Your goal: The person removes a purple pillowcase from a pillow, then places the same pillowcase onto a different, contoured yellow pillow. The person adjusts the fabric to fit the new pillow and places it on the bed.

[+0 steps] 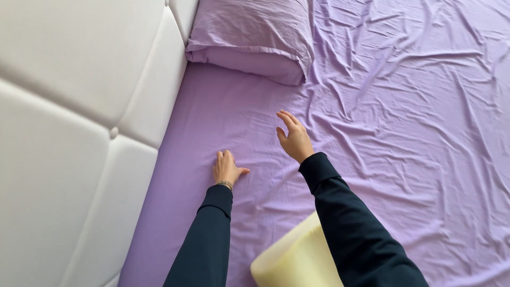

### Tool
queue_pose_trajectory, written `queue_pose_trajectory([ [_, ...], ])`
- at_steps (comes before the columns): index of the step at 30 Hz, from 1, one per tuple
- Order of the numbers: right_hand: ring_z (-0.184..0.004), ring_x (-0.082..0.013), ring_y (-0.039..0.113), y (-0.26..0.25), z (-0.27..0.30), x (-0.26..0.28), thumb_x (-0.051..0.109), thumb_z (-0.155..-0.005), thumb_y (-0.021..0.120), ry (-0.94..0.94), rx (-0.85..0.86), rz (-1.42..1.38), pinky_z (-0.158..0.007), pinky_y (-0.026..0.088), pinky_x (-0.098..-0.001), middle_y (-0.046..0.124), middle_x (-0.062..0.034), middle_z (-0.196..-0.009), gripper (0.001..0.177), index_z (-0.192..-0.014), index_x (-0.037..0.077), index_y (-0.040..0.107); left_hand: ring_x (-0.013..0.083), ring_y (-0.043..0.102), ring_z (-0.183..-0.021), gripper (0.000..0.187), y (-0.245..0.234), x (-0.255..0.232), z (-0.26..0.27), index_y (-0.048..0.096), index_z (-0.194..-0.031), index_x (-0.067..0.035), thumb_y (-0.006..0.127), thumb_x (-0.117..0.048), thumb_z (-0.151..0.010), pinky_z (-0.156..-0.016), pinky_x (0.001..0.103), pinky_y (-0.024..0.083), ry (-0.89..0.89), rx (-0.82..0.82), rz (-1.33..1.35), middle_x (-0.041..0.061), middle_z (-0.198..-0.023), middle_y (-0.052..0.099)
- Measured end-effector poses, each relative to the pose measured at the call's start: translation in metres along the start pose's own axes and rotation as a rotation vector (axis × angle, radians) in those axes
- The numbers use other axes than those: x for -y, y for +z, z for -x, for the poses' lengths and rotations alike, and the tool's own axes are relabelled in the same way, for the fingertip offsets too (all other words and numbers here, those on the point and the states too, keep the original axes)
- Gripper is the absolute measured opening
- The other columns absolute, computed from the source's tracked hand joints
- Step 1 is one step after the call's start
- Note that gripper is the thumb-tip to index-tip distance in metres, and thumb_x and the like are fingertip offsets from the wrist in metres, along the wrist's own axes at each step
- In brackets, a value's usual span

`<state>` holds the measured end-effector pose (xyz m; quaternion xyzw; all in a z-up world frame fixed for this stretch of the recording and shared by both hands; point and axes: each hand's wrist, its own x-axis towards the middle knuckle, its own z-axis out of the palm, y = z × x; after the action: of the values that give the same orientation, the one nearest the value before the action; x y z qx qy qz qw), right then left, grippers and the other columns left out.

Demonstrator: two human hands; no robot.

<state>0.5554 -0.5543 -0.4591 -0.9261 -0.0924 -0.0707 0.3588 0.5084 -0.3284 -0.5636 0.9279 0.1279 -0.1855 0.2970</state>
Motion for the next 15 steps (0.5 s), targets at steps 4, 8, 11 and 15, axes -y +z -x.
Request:
queue_pose_trajectory([
  [4, -0.134, -0.0336, 0.056, 0.018, -0.060, -0.026, 0.011, -0.094, 0.067, -0.005, 0.000, 0.036, -0.107, 0.049, -0.0399, 0.055, -0.0109, -0.151, 0.047, -0.139, 0.009, 0.059, 0.0313, 0.058, -0.119, 0.085, 0.015, -0.022, -0.062, 0.058, -0.117, -0.006, 0.097, -0.056, -0.061, -0.097, 0.048, 0.046, -0.031, -0.075, -0.009, 0.014, -0.126, 0.055],
  [8, -0.144, -0.0338, 0.047, 0.024, -0.121, -0.046, 0.010, -0.094, 0.067, -0.087, -0.062, 0.081, -0.114, 0.044, -0.0393, 0.048, -0.0115, -0.157, 0.054, -0.146, 0.010, 0.053, 0.0318, 0.056, -0.123, 0.099, 0.019, -0.035, -0.110, 0.055, -0.127, -0.003, 0.097, -0.058, -0.056, -0.103, 0.045, 0.043, -0.052, -0.011, -0.027, 0.018, -0.134, 0.052],
  [11, -0.155, -0.0333, 0.034, 0.030, -0.166, -0.050, 0.012, -0.094, 0.071, -0.244, -0.179, 0.226, -0.125, 0.034, -0.0479, 0.037, -0.0100, -0.166, 0.069, -0.157, 0.013, 0.043, 0.0327, 0.047, -0.131, 0.099, 0.019, -0.042, -0.131, 0.055, -0.127, -0.002, 0.101, -0.050, -0.053, -0.102, 0.047, 0.040, -0.004, 0.003, -0.050, 0.020, -0.136, 0.049],
  [15, -0.152, -0.0341, 0.021, 0.041, -0.211, -0.046, 0.031, -0.074, 0.084, -0.186, -0.103, 0.365, -0.119, 0.020, -0.0623, 0.027, -0.0089, -0.164, 0.096, -0.156, 0.019, 0.037, 0.0295, 0.048, -0.129, 0.089, 0.016, -0.046, -0.140, 0.057, -0.122, -0.005, 0.100, -0.043, -0.053, -0.103, 0.045, 0.038, -0.029, 0.077, -0.034, 0.015, -0.133, 0.051],
])
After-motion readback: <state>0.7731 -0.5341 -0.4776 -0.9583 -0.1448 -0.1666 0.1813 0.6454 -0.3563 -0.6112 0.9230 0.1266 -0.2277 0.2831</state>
